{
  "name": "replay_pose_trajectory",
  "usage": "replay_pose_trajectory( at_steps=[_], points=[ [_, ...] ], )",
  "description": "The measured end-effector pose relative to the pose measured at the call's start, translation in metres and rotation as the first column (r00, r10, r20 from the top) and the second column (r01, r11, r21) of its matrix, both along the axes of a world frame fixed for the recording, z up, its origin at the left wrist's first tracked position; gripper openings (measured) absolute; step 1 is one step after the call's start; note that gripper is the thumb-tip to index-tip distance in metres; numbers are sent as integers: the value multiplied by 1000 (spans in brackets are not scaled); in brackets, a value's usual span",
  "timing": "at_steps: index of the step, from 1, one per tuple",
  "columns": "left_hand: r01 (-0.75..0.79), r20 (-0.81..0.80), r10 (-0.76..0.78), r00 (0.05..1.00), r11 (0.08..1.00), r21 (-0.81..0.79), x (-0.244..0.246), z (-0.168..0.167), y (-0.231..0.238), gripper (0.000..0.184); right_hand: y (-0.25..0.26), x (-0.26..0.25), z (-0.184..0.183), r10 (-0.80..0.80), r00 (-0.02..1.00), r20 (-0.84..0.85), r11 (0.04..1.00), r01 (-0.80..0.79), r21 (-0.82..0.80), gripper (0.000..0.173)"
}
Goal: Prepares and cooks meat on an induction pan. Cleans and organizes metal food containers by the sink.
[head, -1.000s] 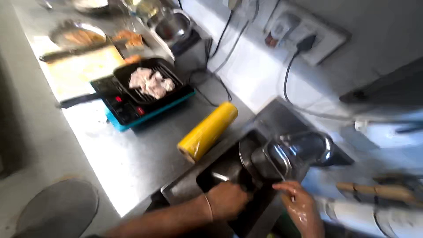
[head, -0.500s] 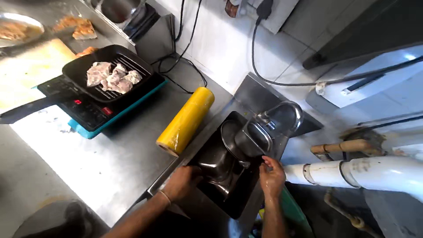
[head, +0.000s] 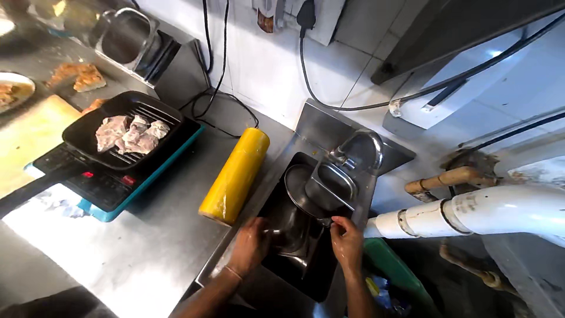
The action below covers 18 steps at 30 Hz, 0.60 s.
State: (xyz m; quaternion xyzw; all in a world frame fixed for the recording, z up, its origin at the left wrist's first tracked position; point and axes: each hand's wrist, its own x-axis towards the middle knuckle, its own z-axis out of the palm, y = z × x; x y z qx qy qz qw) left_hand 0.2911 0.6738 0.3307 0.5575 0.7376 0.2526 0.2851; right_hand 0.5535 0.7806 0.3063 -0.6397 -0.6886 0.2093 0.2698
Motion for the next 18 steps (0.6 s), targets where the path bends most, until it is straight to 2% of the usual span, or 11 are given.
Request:
replay_pose_trajectory(
  at_steps=[2, 3, 6, 7, 9, 10, 11, 12, 14, 16, 18],
  points=[
    [-226, -73, 253, 965, 938, 262, -10, 0, -5, 26, 2, -2, 2, 28, 1000, -9, 999, -28, 15, 19],
    [-337, -58, 372, 927, 888, 314, -19, 3, -11, 29, 2, -1, 2, 62, 998, -10, 998, -62, -4, 19],
    [-663, 181, 639, 748, 708, 241, -46, 7, -29, 37, 2, -3, 5, 160, 986, -34, 984, -162, -69, 20],
    [-739, 341, 666, 663, 654, 160, -52, 2, -33, 33, -1, -4, 3, 188, 981, -50, 977, -192, -97, 20],
    [-776, 690, 561, 458, 631, 2, -63, -13, -32, 26, -9, -9, -4, 232, 969, -82, 961, -241, -136, 20],
    [-757, 785, 484, 387, 652, -29, -66, -20, -26, 29, -12, -13, -7, 253, 962, -101, 954, -266, -141, 20],
    [-751, 812, 456, 363, 660, -34, -68, -21, -17, 31, -15, -18, -11, 272, 955, -120, 948, -288, -136, 19],
    [-773, 789, 484, 378, 635, -19, -69, -17, -6, 29, -18, -22, -13, 286, 949, -136, 943, -304, -136, 19],
    [-763, 626, 559, 544, 641, 91, -70, 16, 16, 32, -22, -27, -9, 303, 940, -156, 937, -324, -131, 18],
    [-647, 350, 558, 752, 726, 233, -74, 67, 45, 36, -23, -29, -4, 309, 937, -162, 937, -329, -116, 18],
    [-459, 26, 477, 878, 827, 324, -80, 118, 88, 36, -24, -28, -2, 325, 934, -150, 933, -342, -109, 19]
  ],
)
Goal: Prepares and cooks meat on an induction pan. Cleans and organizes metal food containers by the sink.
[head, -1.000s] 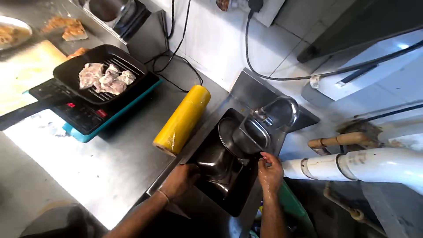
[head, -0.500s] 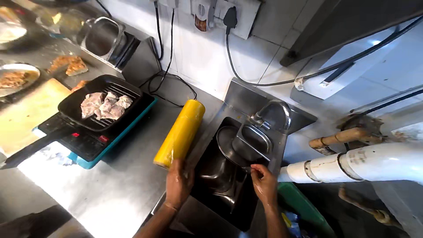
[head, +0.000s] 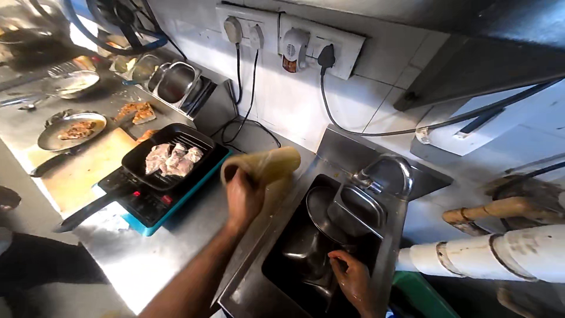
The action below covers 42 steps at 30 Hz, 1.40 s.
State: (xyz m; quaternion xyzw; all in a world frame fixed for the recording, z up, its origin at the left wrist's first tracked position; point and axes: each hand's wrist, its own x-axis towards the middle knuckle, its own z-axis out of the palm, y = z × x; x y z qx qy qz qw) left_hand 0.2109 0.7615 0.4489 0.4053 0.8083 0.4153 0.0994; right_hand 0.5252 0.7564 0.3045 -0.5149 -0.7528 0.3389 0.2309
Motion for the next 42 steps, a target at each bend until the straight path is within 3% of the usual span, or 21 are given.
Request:
replay_pose_trajectory(
  at_steps=[3, 6, 9, 13, 16, 19, 20, 22, 24, 25, 26, 30, 33, 36, 38, 39, 41, 42],
  points=[
    [179, -364, -252, 897, 958, -222, -10, 55, 85, 41, 3, -2, 8, 51, 997, 57, 998, -50, -25, 21],
    [276, -542, -403, 737, 912, -304, -11, 76, 162, 39, 4, -5, 22, 77, 968, 241, 974, -22, -224, 28],
    [376, -542, -528, 654, 849, -372, -2, 76, 200, 53, -4, -1, 15, 62, 929, 365, 908, 99, -406, 33],
    [473, -509, -608, 610, 794, -381, 3, 70, 213, 78, -22, -5, 6, -3, 931, 364, 855, 192, -483, 39],
    [493, -528, -560, 639, 824, -278, 8, 61, 186, 80, -26, -13, 14, 21, 927, 375, 842, 186, -507, 47],
    [585, -549, -538, 640, 804, -106, 37, 12, 113, 48, -22, -18, 18, 31, 939, 342, 788, 187, -586, 53],
    [644, -493, -609, 622, 756, -122, 52, -14, 76, 38, -20, -18, 17, 16, 948, 318, 778, 189, -600, 53],
    [746, -285, -805, 520, 591, -306, 82, -73, 2, 28, -16, -17, 15, -41, 956, 291, 790, 209, -576, 50],
    [767, -9, -915, 402, 342, -543, 105, -119, -46, 33, -13, -16, 13, -114, 960, 255, 778, 246, -579, 47],
    [755, 80, -925, 371, 250, -607, 113, -135, -60, 36, -14, -15, 12, -172, 962, 211, 753, 266, -602, 46],
    [739, 102, -927, 360, 216, -638, 119, -147, -69, 38, -15, -14, 10, -242, 959, 149, 721, 280, -634, 45],
    [679, -187, -913, 363, 397, -617, 136, -177, -78, 28, -23, -16, 5, -514, 854, -78, 603, 295, -742, 41],
    [666, -373, -865, 335, 497, -555, 148, -176, -77, 23, -26, -18, 4, -641, 749, -170, 542, 284, -791, 39],
    [676, -511, -761, 399, 621, -396, 148, -159, -68, 17, -25, -20, 20, -636, 704, -315, 630, 238, -740, 33],
    [670, -560, -678, 476, 692, -268, 146, -134, -61, 12, -18, -13, 37, -500, 804, -322, 812, 307, -496, 28],
    [663, -565, -643, 517, 718, -210, 144, -118, -58, 11, -10, -5, 44, -439, 864, -247, 886, 372, -276, 25],
    [650, -536, -632, 560, 736, -189, 140, -84, -59, 14, 17, 12, 50, -441, 897, -43, 890, 443, 112, 31],
    [649, -528, -646, 552, 730, -215, 137, -69, -62, 15, 36, 20, 47, -451, 891, 52, 875, 429, 226, 39]
  ],
)
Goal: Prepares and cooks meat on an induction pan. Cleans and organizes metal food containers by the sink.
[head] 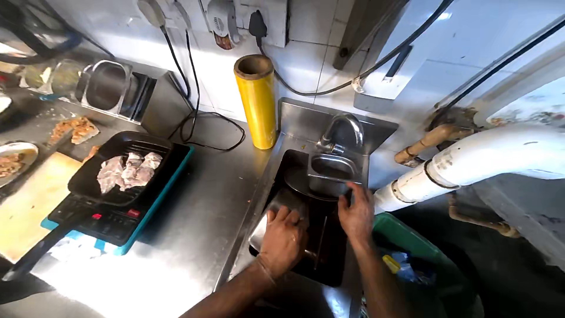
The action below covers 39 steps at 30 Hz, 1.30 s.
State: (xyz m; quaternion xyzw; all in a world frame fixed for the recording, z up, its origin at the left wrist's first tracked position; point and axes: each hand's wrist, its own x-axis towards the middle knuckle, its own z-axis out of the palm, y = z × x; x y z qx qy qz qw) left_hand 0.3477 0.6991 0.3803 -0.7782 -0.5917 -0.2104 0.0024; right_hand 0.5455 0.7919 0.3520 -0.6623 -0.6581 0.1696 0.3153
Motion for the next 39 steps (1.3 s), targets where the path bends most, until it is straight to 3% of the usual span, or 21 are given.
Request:
replay_pose_trajectory(
  at_steps=[1, 3, 5, 6, 9, 12, 14, 17, 20, 22, 25, 27, 29, 34, 37, 39],
  points=[
    [-1, -5, 1, 1000, 1000, -26, -4, 13, -5, 16, 19, 7, -6, 14, 993, 118, 1000, -16, 20, 48],
    [-23, 71, 27, 997, 998, -54, -20, 35, -19, 17, 48, 15, -17, 142, 936, 323, 987, -109, -118, 58],
    [-71, 252, 88, 964, 994, -77, -51, 57, -31, 16, 66, 14, -29, 330, 825, 459, 935, -220, -278, 55],
    [-97, 347, 130, 929, 989, -111, -70, 71, -39, 15, 71, 14, -36, 401, 769, 498, 909, -269, -318, 46],
    [-160, 612, 252, 750, 966, -203, -130, 110, -68, 25, 78, 5, -52, 518, 634, 575, 856, -385, -347, 20],
    [-293, 775, 367, 515, 925, -244, -166, 138, -102, 23, 86, -9, -65, 599, 577, 555, 797, -496, -344, 26],
    [-439, 843, 389, 372, 874, -209, -179, 144, -119, 28, 94, -14, -64, 607, 647, 461, 792, -450, -413, 27],
    [-610, 870, 424, 253, 767, -197, -208, 126, -149, 28, 90, -22, -43, 516, 797, 313, 775, -279, -566, 15],
    [-728, 872, 472, 130, 642, -239, -241, 77, -184, 17, 41, -28, -31, 487, 847, 215, 629, -169, -759, 48],
    [-779, 862, 506, 30, 552, -297, -252, 39, -205, 12, -2, -29, -40, 433, 885, 170, 591, -137, -795, 56],
    [-776, 879, 462, -116, 510, -371, -242, 0, -217, 4, -50, -41, -58, 225, 965, 138, 733, -74, -676, 45],
    [-741, 895, 401, -195, 538, -402, -231, -15, -218, 9, -65, -46, -68, 112, 987, 113, 821, -28, -571, 42],
    [-709, 911, 335, -242, 580, -402, -234, -31, -222, 15, -66, -51, -54, 95, 994, 50, 867, -58, -494, 48],
    [-692, 898, 283, -338, 572, -440, -237, -29, -218, 17, -55, -61, 51, 336, 933, -127, 908, -356, -221, 60],
    [-681, 893, 275, -357, 578, -450, -239, -22, -208, 14, -48, -83, 108, 575, 818, -19, 818, -576, -4, 52],
    [-666, 899, 253, -358, 605, -435, -239, -15, -198, 17, -47, -109, 125, 662, 741, 111, 722, -671, 169, 39]
  ],
)
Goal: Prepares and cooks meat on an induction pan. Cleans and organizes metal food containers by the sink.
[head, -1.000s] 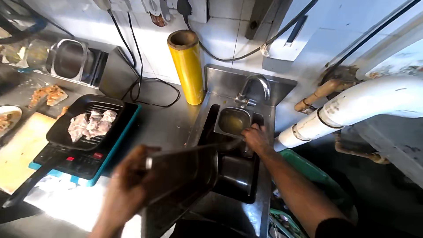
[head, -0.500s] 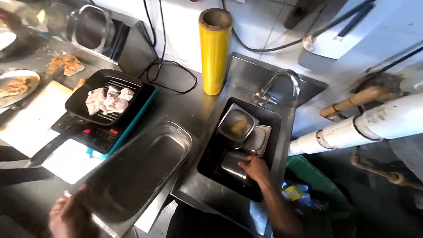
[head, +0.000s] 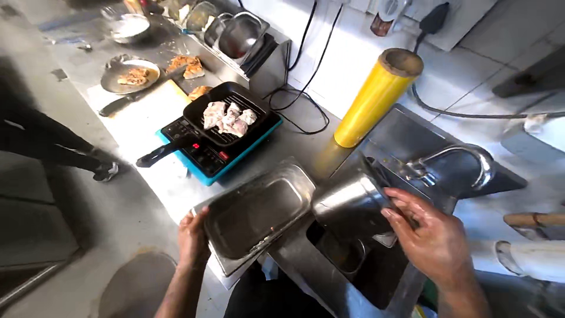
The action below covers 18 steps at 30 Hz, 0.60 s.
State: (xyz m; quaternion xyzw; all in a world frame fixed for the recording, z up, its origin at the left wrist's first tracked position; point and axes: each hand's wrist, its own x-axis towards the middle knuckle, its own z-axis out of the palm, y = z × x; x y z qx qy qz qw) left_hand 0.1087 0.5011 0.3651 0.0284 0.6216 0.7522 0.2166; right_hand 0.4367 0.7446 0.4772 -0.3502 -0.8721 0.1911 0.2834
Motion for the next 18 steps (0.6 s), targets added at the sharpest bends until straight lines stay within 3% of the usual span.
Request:
replay_pose_trajectory(
  at_steps=[2, 4, 9, 11, 13, 15, 17, 18],
  points=[
    [25, 10, -26, 1000, 998, 53, 0, 6, 10, 19, 1, -32, -1, 131, 991, -37, 972, -121, 202, 27],
    [36, 14, -37, 999, 996, 81, -1, 7, 17, 19, 1, -60, -17, 277, 959, -61, 926, -249, 283, 20],
    [59, -19, -58, 998, 996, 64, -6, 11, 27, 20, 14, -97, -92, 516, 856, -9, 803, -480, 354, 22],
    [39, -4, -39, 999, 998, 42, -7, 6, 29, 19, 18, -92, -111, 496, 868, -8, 836, -475, 275, 22],
    [15, 3, -15, 1000, 999, 33, -7, -4, 28, 18, 28, -70, -114, 357, 933, -51, 929, -348, 129, 29],
    [-10, -6, 10, 1000, 999, -42, -6, -12, 24, 19, 49, -34, -126, 1, 999, -41, 1000, 0, 14, 32],
    [-36, -14, 35, 999, 993, -112, 1, -23, 26, 19, 81, 3, -155, -334, 934, 127, 929, 349, -120, 36],
    [-49, -11, 48, 999, 991, -122, 7, -29, 29, 19, 94, 15, -170, -387, 892, 234, 884, 431, -182, 46]
  ],
)
